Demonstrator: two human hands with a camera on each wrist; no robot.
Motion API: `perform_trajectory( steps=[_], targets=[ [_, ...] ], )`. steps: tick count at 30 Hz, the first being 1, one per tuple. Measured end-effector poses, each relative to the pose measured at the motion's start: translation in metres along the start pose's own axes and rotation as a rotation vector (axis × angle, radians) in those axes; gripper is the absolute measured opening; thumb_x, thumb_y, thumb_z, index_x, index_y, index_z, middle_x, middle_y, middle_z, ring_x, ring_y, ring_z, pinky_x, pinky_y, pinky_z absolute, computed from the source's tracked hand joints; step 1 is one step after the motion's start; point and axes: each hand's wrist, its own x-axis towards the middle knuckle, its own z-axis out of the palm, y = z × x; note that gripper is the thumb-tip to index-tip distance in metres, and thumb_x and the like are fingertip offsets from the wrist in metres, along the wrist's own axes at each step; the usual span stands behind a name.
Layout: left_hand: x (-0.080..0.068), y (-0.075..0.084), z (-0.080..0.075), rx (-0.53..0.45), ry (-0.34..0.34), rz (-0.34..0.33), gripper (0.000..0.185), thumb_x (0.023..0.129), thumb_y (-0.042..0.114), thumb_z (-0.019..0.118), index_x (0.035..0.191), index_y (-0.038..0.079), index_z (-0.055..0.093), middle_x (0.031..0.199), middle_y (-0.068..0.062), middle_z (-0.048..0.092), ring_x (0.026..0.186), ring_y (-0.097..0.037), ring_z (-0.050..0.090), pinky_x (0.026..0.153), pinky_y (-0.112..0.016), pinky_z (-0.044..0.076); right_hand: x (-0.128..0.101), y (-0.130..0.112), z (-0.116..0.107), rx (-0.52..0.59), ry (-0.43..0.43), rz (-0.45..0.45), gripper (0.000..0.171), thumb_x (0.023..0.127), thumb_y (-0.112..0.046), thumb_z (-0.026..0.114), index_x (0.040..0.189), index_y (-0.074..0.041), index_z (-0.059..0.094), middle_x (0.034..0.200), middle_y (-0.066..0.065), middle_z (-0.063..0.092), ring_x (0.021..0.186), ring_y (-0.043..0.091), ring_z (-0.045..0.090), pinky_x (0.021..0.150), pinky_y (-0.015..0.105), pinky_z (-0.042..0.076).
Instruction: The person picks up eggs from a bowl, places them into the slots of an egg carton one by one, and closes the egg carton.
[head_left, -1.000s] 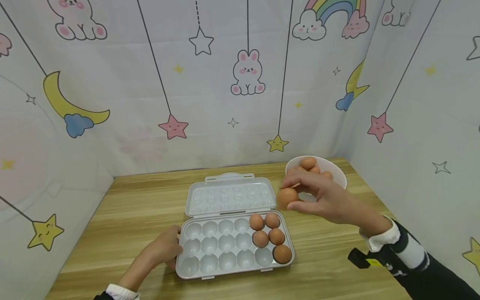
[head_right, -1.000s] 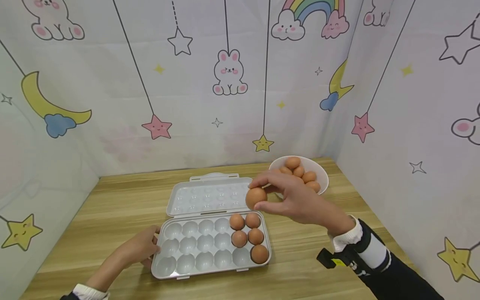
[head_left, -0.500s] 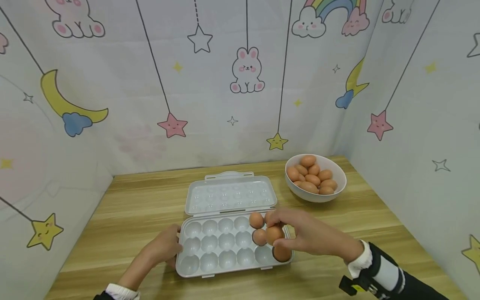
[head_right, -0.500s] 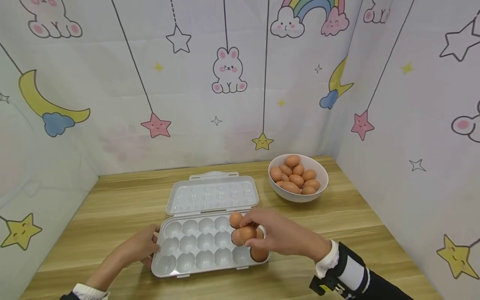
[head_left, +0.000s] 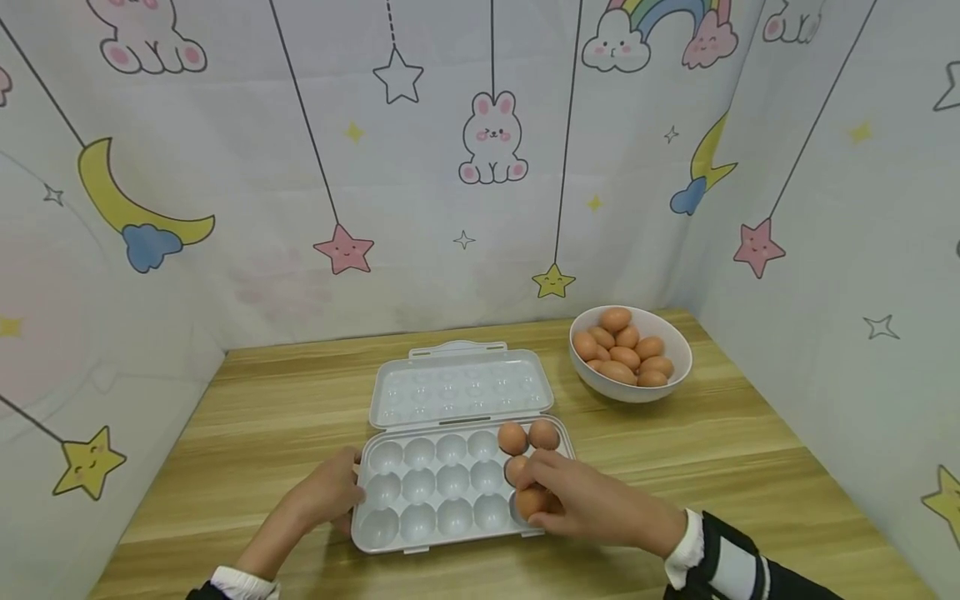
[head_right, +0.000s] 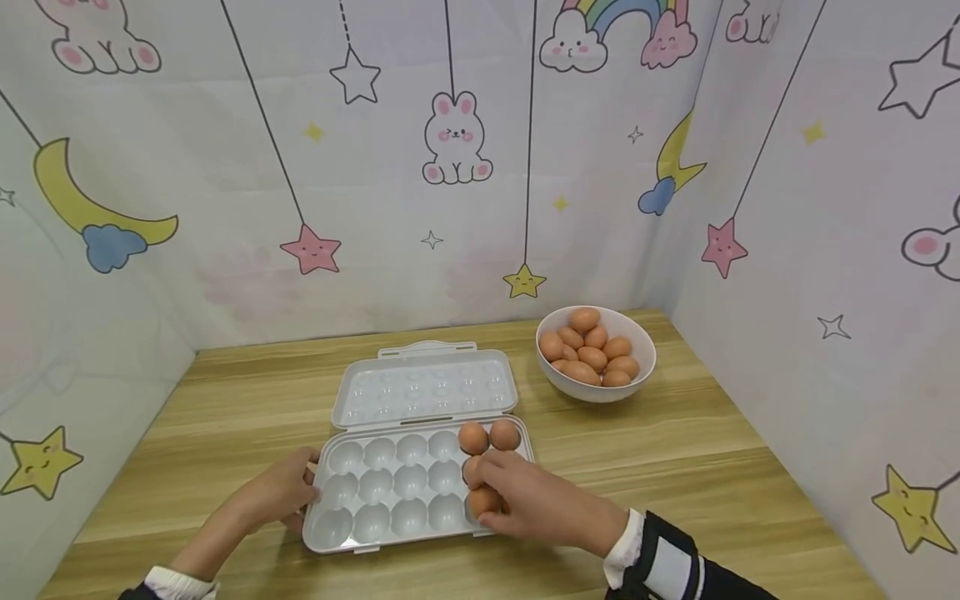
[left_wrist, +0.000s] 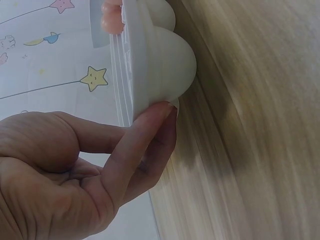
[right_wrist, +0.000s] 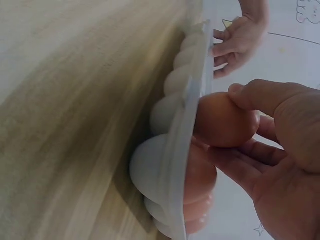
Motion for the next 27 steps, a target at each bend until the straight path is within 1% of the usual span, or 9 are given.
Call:
perform_trajectory(
  steps=[3,7,12,15,16,19,22,27],
  targets=[
    [0.0,0.0,0.0,-0.007,0.0,0.002,0.044,0.077,-0.018,0.049,0.118,-0.019,0.034,0.085,-0.022,0.055,0.064,-0.028,0.062,0.046,-0.039,0.056,-0.002,-0.001,0.006,-0.06,0.012,0.004,0.036,0.079,-0.021,0.073,0.109,-0.015,0.054,0.103,-0.007,0.047,0.089,0.004,0.042,0.074,0.009,0.041],
    [0.001,0.0,-0.001,-0.017,-0.005,0.003,0.045,0.077,-0.017,0.049,0.119,-0.019,0.034,0.085,-0.023,0.054,0.064,-0.028,0.062,0.046,-0.039,0.056,-0.004,0.0,0.012,-0.121,0.034,0.003,0.036,0.077,-0.024,0.075,0.107,-0.016,0.056,0.107,-0.008,0.048,0.093,0.005,0.04,0.077,0.013,0.041],
    [0.001,-0.001,-0.002,-0.006,-0.023,0.004,0.045,0.078,-0.016,0.049,0.12,-0.019,0.032,0.087,-0.024,0.053,0.065,-0.029,0.061,0.047,-0.038,0.056,-0.005,0.002,0.016,-0.14,0.059,-0.004,0.036,0.074,-0.025,0.077,0.104,-0.018,0.057,0.104,-0.009,0.048,0.092,0.005,0.039,0.077,0.016,0.041],
    [0.001,-0.001,-0.001,-0.001,-0.025,0.006,0.045,0.078,-0.016,0.049,0.12,-0.019,0.032,0.086,-0.023,0.054,0.065,-0.028,0.061,0.047,-0.039,0.056,-0.005,0.003,0.018,-0.128,0.074,-0.012,0.032,0.074,-0.025,0.077,0.099,-0.02,0.058,0.099,-0.01,0.048,0.09,0.003,0.039,0.077,0.014,0.04],
    [0.001,-0.001,-0.001,-0.006,-0.013,0.002,0.044,0.078,-0.017,0.049,0.119,-0.019,0.033,0.085,-0.022,0.054,0.063,-0.028,0.061,0.046,-0.039,0.056,-0.005,0.003,0.018,-0.122,0.078,-0.017,0.03,0.074,-0.024,0.077,0.097,-0.02,0.059,0.097,-0.01,0.048,0.089,0.003,0.039,0.077,0.013,0.039],
    [0.001,0.0,-0.001,0.002,-0.01,0.002,0.043,0.079,-0.017,0.049,0.119,-0.019,0.033,0.084,-0.022,0.054,0.063,-0.028,0.062,0.047,-0.04,0.056,-0.004,0.003,0.019,-0.109,0.09,-0.038,0.026,0.075,-0.021,0.076,0.093,-0.022,0.058,0.093,-0.011,0.047,0.089,0.002,0.038,0.077,0.01,0.036],
    [0.001,0.0,0.0,0.006,-0.004,-0.002,0.043,0.079,-0.017,0.049,0.119,-0.019,0.034,0.085,-0.021,0.054,0.063,-0.027,0.062,0.046,-0.04,0.056,-0.004,0.004,0.019,-0.118,0.101,-0.059,0.026,0.075,-0.02,0.077,0.091,-0.022,0.058,0.094,-0.01,0.047,0.089,0.002,0.038,0.078,0.01,0.036],
    [0.001,-0.001,0.0,-0.005,-0.004,-0.004,0.042,0.078,-0.018,0.048,0.118,-0.019,0.033,0.084,-0.022,0.054,0.061,-0.028,0.062,0.046,-0.039,0.056,-0.003,0.003,0.015,-0.154,0.09,-0.034,0.022,0.077,-0.023,0.075,0.093,-0.021,0.06,0.097,-0.01,0.05,0.089,0.001,0.041,0.077,0.011,0.04]
  ],
)
